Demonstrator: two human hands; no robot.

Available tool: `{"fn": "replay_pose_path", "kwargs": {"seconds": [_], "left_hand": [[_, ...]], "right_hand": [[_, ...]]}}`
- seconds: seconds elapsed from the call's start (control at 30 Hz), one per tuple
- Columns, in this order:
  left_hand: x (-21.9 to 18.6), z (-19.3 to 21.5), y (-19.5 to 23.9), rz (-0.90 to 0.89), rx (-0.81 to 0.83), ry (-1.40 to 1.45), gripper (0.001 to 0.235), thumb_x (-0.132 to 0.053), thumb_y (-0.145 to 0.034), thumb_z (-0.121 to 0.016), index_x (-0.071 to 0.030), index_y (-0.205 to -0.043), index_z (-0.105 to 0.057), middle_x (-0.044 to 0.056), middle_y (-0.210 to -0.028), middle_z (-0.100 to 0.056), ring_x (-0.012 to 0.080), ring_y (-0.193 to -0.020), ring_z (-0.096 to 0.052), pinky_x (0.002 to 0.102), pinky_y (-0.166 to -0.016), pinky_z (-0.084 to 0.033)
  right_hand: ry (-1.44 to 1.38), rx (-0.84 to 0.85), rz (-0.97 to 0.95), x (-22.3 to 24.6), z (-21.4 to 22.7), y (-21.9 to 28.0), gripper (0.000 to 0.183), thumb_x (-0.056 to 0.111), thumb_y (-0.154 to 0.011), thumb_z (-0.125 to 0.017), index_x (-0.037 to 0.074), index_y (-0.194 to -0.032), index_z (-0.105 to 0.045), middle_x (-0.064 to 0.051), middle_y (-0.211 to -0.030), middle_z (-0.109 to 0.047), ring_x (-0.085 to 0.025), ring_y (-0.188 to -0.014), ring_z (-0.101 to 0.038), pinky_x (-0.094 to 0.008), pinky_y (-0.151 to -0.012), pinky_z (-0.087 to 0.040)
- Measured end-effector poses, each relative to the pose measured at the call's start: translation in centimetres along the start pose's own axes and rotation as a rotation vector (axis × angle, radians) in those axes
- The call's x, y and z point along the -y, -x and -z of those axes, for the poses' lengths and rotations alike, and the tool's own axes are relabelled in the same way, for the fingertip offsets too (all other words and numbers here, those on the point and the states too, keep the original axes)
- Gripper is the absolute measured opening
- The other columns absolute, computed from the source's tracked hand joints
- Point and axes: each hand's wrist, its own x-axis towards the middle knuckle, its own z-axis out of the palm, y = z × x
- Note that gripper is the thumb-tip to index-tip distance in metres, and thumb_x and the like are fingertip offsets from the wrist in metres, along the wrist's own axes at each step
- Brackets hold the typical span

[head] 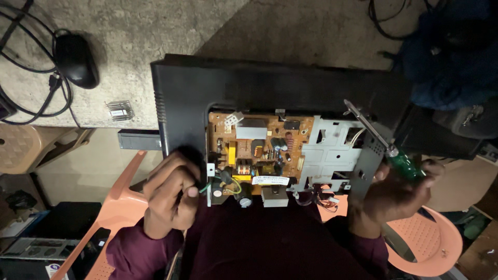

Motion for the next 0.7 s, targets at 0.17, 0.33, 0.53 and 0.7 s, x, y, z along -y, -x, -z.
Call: {"fn": "replay_pose_path", "kwargs": {"seconds": [0.17, 0.33, 0.53, 0.7], "left_hand": [[0.1, 0.1, 0.1, 0.008, -0.007, -0.01, 0.022, -0.008, -0.093, -0.055, 0.0, -0.075, -0.045, 0.014, -0.078, -0.054, 0.0247, -0.068, -0.053, 0.036, -0.062, -0.042], [0.0, 0.0, 0.4, 0.035, -0.025, -0.044, 0.022, -0.007, -0.09, -0.056, 0.0, -0.074, -0.043, 0.014, -0.078, -0.053, 0.0239, -0.066, -0.051, 0.036, -0.062, -0.041], [-0.2, -0.1, 0.7, 0.073, -0.053, -0.029, 0.017, -0.004, -0.091, -0.055, 0.001, -0.079, -0.044, 0.013, -0.08, -0.053, 0.0216, -0.068, -0.051, 0.031, -0.061, -0.042], [0.3, 0.1, 1.1, 0.04, -0.062, -0.014, 0.011, 0.0, -0.091, -0.054, 0.002, -0.084, -0.046, 0.012, -0.085, -0.055, 0.0191, -0.069, -0.053, 0.029, -0.066, -0.043]], "right_hand": [[-0.007, -0.191, -0.016, -0.6, 0.1, -0.2, 0.023, 0.023, -0.118, -0.05, 0.003, -0.126, -0.056, -0.019, -0.116, -0.073, -0.021, -0.085, -0.071, -0.034, -0.069, -0.057], [-0.03, 0.028, 0.041, -0.7, -2.1, -1.6, 0.019, 0.024, -0.115, -0.055, 0.008, -0.122, -0.061, -0.015, -0.102, -0.077, -0.012, -0.065, -0.068, -0.023, -0.054, -0.048], [-0.119, -0.018, 0.054, -0.8, -4.1, -2.1, 0.019, 0.019, -0.123, -0.053, 0.001, -0.116, -0.056, -0.018, -0.102, -0.07, -0.022, -0.074, -0.066, -0.028, -0.059, -0.05], [-0.328, 0.126, 0.095, -2.0, -4.7, -3.7, 0.012, 0.016, -0.117, -0.052, 0.006, -0.115, -0.058, -0.017, -0.097, -0.076, -0.018, -0.069, -0.07, -0.024, -0.05, -0.05]]}}
